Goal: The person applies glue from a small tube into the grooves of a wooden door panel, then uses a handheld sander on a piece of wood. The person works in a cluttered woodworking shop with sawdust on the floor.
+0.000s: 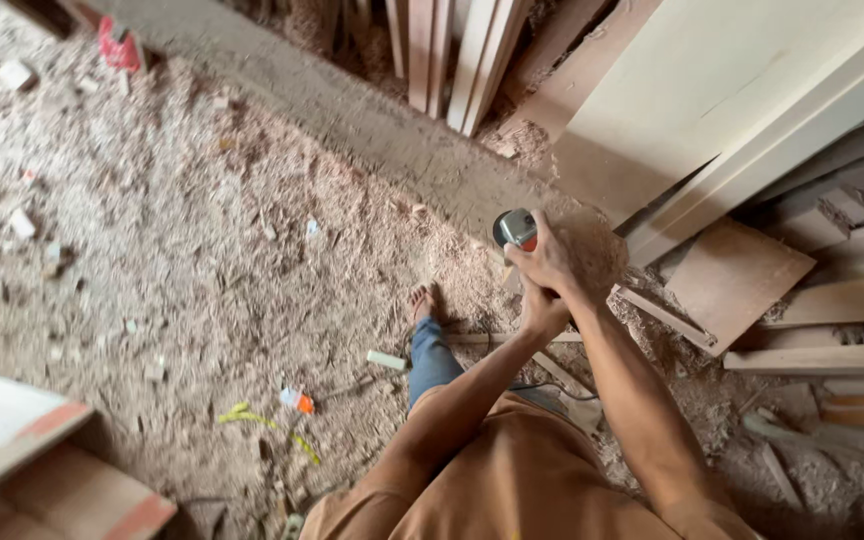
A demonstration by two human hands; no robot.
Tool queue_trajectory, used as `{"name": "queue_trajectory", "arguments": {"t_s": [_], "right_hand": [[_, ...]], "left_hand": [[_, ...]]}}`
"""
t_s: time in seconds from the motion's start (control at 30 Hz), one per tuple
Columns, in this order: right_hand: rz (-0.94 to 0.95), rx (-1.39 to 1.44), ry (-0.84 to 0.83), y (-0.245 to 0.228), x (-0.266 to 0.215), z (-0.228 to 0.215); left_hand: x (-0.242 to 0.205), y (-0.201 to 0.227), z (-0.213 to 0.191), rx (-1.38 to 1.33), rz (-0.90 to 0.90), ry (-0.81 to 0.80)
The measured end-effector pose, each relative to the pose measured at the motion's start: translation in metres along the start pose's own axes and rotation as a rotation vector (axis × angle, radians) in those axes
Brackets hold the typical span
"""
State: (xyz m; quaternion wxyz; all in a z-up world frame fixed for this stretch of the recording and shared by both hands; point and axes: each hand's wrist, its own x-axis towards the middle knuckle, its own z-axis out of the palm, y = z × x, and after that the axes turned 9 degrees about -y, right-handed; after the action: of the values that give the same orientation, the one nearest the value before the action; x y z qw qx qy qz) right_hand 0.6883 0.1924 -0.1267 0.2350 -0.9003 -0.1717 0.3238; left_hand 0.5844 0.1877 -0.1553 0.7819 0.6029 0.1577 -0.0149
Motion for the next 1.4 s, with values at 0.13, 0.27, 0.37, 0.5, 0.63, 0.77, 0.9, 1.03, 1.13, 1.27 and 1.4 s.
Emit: {"name": "queue_trajectory", "arguments": {"t_s": [0.13,0.27,0.37,0.5,0.63,0.77,0.9,1.03,1.13,1.27,1.4], "right_hand": [[0.107,0.052,0.022,-0.016,0.014,-0.013],[0.161,-0.161,0.045,-0.025,0.014,-0.033],[0.075,-0.095,0.076,-0.03,0.021,-0.03],[-0.04,-0.054,0.175,-0.041,0.039,-0.013],[0.073,-0.156,0.058,-0.056,0.049,-0.014],[0.223,-0.257,-0.061,-0.065,0.05,-0.015],[-0.142,-0.324,0.346,-0.041,0.048,-0.01],[0.222,-0.303,0.185,-0.007,0.031,-0.018],[0.16,-0.387,0.349,0.009,0.012,-0.027],[0.255,-0.361,0.357,0.011,0.004,-0.024],[0.226,-0.26,0.286,-0.009,0.016,-0.001]], "left_hand": [[0.032,-0.01,-0.019,0.239,-0.024,-0.031],[0.047,-0.02,-0.012,0.293,0.021,-0.109],[0.053,-0.028,-0.012,0.323,-0.028,-0.165],[0.058,-0.039,-0.027,0.379,-0.084,-0.201],[0.061,-0.045,-0.036,0.431,-0.127,-0.201],[0.057,-0.048,-0.036,0.46,-0.153,-0.228],[0.062,-0.046,-0.025,0.464,-0.161,-0.294],[0.061,-0.038,-0.011,0.443,-0.153,-0.406],[0.052,-0.031,-0.004,0.432,-0.148,-0.49],[0.049,-0.033,-0.014,0.448,-0.153,-0.555],[0.044,-0.044,-0.036,0.557,-0.146,-0.557]]}}
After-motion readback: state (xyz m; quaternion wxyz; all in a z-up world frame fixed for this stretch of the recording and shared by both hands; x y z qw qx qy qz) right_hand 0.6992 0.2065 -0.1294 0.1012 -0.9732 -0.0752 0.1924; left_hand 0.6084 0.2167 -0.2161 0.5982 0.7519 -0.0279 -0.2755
